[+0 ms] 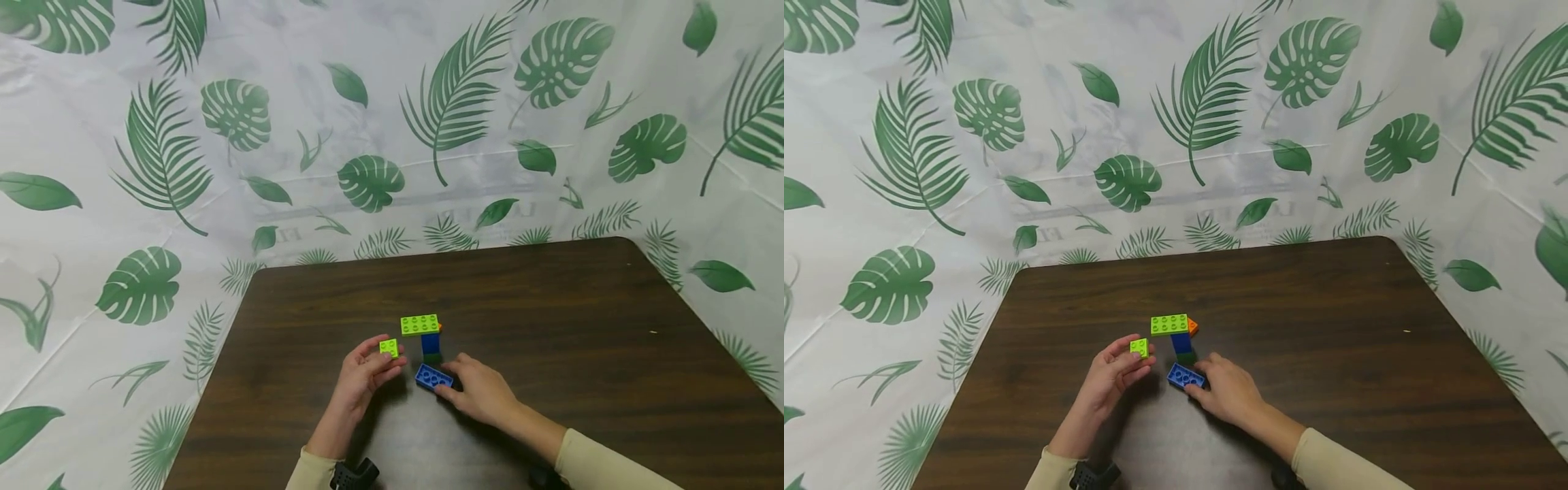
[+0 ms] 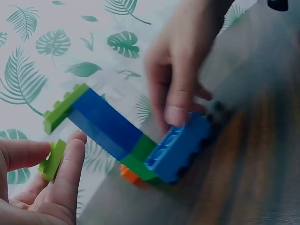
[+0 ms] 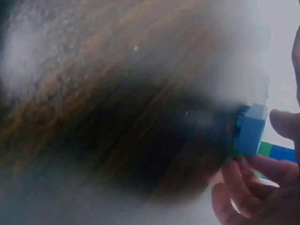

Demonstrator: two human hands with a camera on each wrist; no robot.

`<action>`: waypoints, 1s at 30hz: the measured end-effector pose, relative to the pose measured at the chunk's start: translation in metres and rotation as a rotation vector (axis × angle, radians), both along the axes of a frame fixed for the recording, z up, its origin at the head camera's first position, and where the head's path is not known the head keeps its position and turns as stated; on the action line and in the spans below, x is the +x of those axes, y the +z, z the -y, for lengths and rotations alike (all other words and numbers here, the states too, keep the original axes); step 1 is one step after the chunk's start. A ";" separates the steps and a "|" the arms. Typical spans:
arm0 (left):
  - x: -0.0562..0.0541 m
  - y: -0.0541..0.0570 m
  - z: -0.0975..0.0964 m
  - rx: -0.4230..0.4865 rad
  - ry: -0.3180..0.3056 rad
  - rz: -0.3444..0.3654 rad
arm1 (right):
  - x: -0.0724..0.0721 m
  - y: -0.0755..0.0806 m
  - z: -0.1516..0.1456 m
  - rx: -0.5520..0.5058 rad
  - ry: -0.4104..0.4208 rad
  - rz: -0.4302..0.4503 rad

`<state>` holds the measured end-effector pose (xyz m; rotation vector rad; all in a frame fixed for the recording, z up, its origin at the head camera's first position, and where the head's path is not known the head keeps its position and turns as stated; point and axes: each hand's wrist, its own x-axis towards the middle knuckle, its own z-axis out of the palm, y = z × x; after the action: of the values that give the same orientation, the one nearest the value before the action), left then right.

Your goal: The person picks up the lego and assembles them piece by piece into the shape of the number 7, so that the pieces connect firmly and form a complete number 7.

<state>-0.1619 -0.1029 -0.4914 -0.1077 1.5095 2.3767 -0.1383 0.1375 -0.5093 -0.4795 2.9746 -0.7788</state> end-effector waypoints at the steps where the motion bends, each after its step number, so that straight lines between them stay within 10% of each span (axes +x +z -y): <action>1: -0.002 0.002 0.000 -0.006 0.000 -0.007 | 0.000 -0.001 0.000 0.006 0.000 0.018; 12: -0.023 0.028 -0.001 -0.068 -0.030 -0.016 | -0.008 -0.001 -0.010 -0.100 0.032 0.153; 21: -0.028 0.034 -0.003 -0.046 -0.027 -0.002 | -0.011 0.011 -0.030 -0.625 0.284 0.589; 30: -0.029 0.038 -0.004 -0.042 -0.036 0.001 | -0.018 0.038 -0.041 -0.802 0.385 0.785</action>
<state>-0.1914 -0.0993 -0.4538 -0.0910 1.5478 2.3179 -0.1561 0.1786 -0.4717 -0.5542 1.7186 -1.6111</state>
